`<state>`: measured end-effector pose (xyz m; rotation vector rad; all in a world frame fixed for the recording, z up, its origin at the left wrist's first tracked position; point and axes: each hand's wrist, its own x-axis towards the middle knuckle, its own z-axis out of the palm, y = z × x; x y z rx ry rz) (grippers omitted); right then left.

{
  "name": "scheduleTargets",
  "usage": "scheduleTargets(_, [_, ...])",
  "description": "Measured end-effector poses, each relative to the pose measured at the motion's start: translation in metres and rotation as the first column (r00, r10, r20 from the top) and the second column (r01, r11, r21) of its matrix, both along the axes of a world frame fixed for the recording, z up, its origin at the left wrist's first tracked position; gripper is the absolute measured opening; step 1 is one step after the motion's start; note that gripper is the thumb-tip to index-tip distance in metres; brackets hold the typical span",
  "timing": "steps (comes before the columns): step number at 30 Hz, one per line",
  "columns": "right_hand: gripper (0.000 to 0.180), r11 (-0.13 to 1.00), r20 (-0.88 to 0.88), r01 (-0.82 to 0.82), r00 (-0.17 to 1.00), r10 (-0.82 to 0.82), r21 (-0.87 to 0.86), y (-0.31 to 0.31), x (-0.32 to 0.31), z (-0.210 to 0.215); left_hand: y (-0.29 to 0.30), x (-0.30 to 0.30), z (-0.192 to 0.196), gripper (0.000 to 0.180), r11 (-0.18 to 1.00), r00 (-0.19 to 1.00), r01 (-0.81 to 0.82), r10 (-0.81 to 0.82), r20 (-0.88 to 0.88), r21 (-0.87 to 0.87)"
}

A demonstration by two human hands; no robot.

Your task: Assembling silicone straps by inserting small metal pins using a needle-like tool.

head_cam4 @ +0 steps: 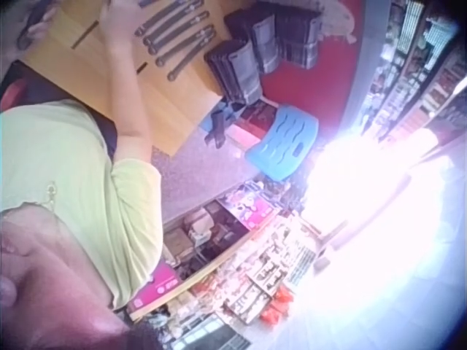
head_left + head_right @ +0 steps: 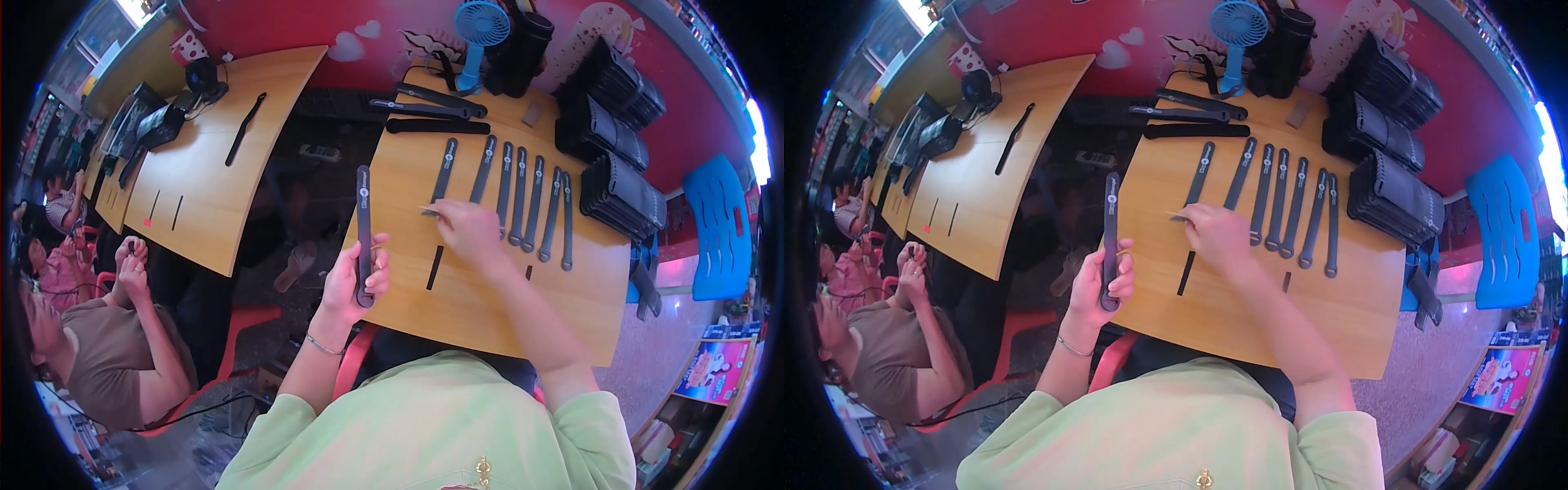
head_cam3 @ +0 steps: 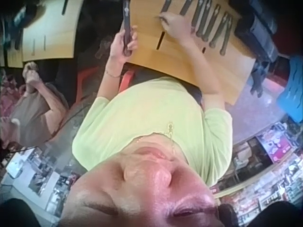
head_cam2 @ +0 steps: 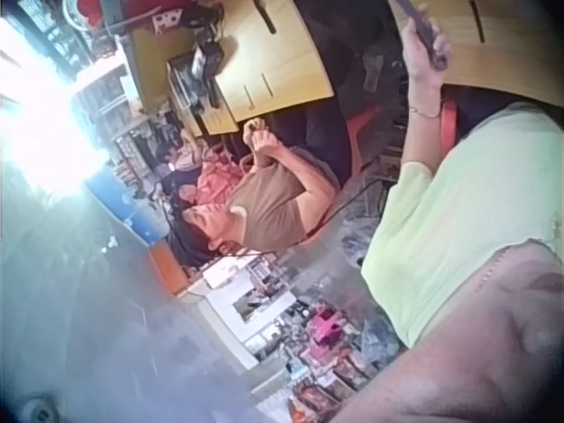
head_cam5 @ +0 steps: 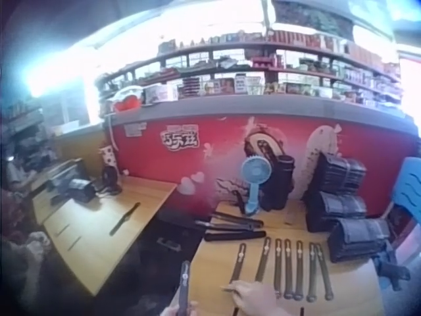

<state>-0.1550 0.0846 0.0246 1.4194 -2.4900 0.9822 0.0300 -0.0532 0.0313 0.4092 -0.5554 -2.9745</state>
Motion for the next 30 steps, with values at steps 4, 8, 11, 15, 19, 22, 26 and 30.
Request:
scheduleTargets(4, [0.025, 0.991, 0.05, 0.018, 0.998, -0.025, 0.131, -0.005, 0.007, -0.008, 0.002, 0.0, 0.0, 0.035, 0.998, 0.998, -0.059, 0.059, 0.018, -0.016])
scheduleTargets(8, [0.028, 0.987, 0.027, 0.045, 0.998, -0.05, 0.157, -0.005, 0.008, -0.004, 0.007, 0.001, 0.005, 0.035, 0.987, 0.985, -0.14, 0.147, 0.087, -0.075])
scheduleTargets(11, [0.029, 0.985, -0.005, 0.087, 0.996, -0.087, 0.147, -0.006, 0.005, -0.007, 0.007, 0.001, 0.001, 0.035, 0.975, 0.985, -0.146, 0.16, 0.072, -0.169])
scheduleTargets(15, [0.026, 0.989, 0.103, 0.098, 0.989, -0.109, 0.108, -0.006, 0.005, 0.001, 0.009, 0.0, 0.0, 0.035, 0.959, 0.984, -0.139, 0.163, 0.078, -0.247])
scheduleTargets(19, [0.025, 0.997, 0.344, 0.042, 0.939, -0.018, -0.062, 0.004, 0.018, 0.026, 0.017, -0.007, 0.006, 0.035, 0.95, 0.987, -0.125, 0.148, 0.063, -0.285])
scheduleTargets(22, [0.032, 0.967, 0.471, -0.036, 0.869, 0.154, -0.251, 0.028, 0.043, 0.05, 0.021, -0.018, 0.007, 0.034, 0.953, 0.99, -0.119, 0.135, 0.037, -0.279])
scheduleTargets(26, [0.04, 0.939, 0.337, -0.151, 0.906, 0.256, -0.308, 0.053, 0.06, 0.056, 0.033, -0.032, 0.01, 0.034, 0.97, 0.996, -0.091, 0.09, -0.017, -0.226])
scheduleTargets(30, [0.035, 0.916, 0.269, -0.058, 0.947, 0.176, -0.397, 0.063, 0.064, 0.048, 0.053, -0.046, 0.022, 0.032, 0.971, 0.997, -0.076, 0.07, -0.035, -0.227])
